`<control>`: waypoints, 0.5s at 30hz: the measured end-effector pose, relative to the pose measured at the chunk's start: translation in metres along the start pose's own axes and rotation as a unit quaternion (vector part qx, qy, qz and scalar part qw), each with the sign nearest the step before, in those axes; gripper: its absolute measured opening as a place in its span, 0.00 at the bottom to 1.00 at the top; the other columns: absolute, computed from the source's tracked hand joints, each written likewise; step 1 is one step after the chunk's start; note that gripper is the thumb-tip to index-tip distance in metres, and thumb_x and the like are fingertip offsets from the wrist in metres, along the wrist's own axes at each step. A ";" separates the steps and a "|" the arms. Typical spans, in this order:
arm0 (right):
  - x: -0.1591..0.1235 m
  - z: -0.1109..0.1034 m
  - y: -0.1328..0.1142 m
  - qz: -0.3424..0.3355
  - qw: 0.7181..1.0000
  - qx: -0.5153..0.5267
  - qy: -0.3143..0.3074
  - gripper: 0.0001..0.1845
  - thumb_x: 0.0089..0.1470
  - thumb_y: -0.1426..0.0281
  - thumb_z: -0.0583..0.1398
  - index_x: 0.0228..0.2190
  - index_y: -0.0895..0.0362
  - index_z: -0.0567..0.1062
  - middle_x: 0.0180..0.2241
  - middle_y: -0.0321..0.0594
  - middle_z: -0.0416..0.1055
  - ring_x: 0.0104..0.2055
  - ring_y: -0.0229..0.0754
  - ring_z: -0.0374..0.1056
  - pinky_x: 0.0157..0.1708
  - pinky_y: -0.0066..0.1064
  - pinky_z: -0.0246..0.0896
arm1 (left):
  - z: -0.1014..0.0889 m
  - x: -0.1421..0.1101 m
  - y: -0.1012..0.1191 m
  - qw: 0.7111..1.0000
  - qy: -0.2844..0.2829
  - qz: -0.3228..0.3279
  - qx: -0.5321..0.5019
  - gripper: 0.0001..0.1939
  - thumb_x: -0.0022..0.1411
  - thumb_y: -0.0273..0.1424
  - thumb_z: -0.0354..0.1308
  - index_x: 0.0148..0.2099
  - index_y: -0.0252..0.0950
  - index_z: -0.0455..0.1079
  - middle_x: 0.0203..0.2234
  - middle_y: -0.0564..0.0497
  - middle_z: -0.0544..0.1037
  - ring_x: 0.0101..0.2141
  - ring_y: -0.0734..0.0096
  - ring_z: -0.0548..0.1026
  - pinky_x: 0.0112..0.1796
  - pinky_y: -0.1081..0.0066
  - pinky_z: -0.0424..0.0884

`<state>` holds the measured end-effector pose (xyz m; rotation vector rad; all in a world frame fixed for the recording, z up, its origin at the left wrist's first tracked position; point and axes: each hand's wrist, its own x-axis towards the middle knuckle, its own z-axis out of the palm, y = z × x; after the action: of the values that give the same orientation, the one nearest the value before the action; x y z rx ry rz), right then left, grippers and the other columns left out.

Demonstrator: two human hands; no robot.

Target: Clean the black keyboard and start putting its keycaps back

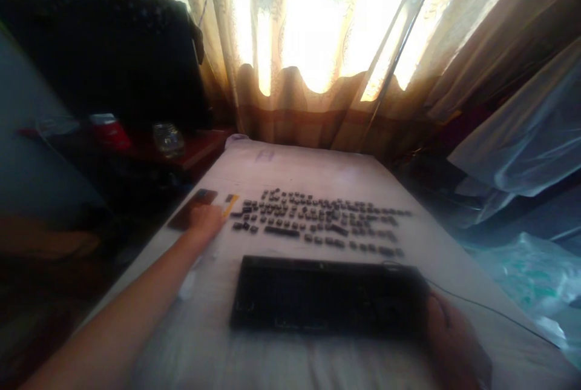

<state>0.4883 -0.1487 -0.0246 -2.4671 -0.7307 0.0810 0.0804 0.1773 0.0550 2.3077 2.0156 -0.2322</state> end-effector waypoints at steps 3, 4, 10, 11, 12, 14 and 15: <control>-0.001 -0.003 -0.004 0.016 1.000 0.004 -0.020 0.36 0.59 0.52 0.42 0.54 0.59 0.73 0.56 0.56 0.71 0.55 0.64 0.68 0.51 0.53 0.64 | -0.001 0.009 -0.001 0.999 -0.032 -0.025 0.003 0.19 0.68 0.39 0.59 0.56 0.35 0.69 0.52 0.44 0.74 0.48 0.59 0.75 0.48 0.53 0.75; 0.000 -0.004 -0.004 0.021 0.999 0.007 -0.026 0.36 0.59 0.52 0.42 0.54 0.59 0.73 0.56 0.56 0.70 0.56 0.63 0.68 0.52 0.53 0.64 | -0.002 0.012 -0.002 0.999 -0.042 -0.034 0.001 0.19 0.68 0.39 0.59 0.56 0.35 0.69 0.52 0.44 0.74 0.48 0.59 0.75 0.48 0.53 0.75; 0.003 0.003 0.003 0.030 0.999 0.018 -0.028 0.33 0.59 0.50 0.44 0.52 0.55 0.74 0.58 0.53 0.69 0.56 0.62 0.68 0.53 0.52 0.64 | 0.002 0.034 -0.008 0.995 -0.067 -0.071 -0.030 0.19 0.68 0.38 0.60 0.57 0.35 0.68 0.52 0.44 0.73 0.48 0.58 0.75 0.47 0.54 0.75; 0.005 0.005 0.007 0.022 0.999 0.021 -0.023 0.33 0.59 0.50 0.44 0.52 0.55 0.74 0.57 0.53 0.70 0.56 0.62 0.69 0.52 0.52 0.64 | 0.003 0.036 -0.008 0.995 -0.060 -0.068 -0.040 0.19 0.67 0.38 0.60 0.57 0.35 0.68 0.52 0.44 0.73 0.48 0.58 0.75 0.47 0.55 0.75; 0.006 0.007 0.010 0.013 1.000 0.023 -0.015 0.33 0.60 0.50 0.44 0.52 0.55 0.74 0.57 0.52 0.70 0.56 0.61 0.69 0.52 0.52 0.64 | 0.005 0.037 -0.009 0.996 -0.050 -0.060 -0.053 0.19 0.67 0.38 0.60 0.57 0.35 0.68 0.52 0.44 0.73 0.48 0.58 0.75 0.47 0.55 0.75; 0.010 0.010 0.017 0.002 1.000 0.028 -0.013 0.33 0.60 0.49 0.45 0.52 0.55 0.74 0.56 0.52 0.71 0.55 0.61 0.70 0.51 0.52 0.65 | 0.007 0.037 -0.010 0.996 -0.013 -0.018 -0.090 0.19 0.67 0.38 0.60 0.57 0.35 0.68 0.52 0.44 0.73 0.48 0.58 0.75 0.47 0.55 0.75; 0.012 0.010 0.020 0.000 0.999 0.029 -0.020 0.33 0.59 0.49 0.46 0.51 0.55 0.75 0.56 0.52 0.72 0.54 0.62 0.70 0.50 0.52 0.66 | 0.008 0.035 -0.011 0.993 0.012 0.016 -0.113 0.19 0.67 0.38 0.60 0.57 0.35 0.68 0.52 0.44 0.73 0.48 0.58 0.75 0.46 0.55 0.76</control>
<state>0.5060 -0.1513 -0.0429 -2.4163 -0.7352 0.1496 0.0735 0.2118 0.0417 2.2101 1.9024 0.0261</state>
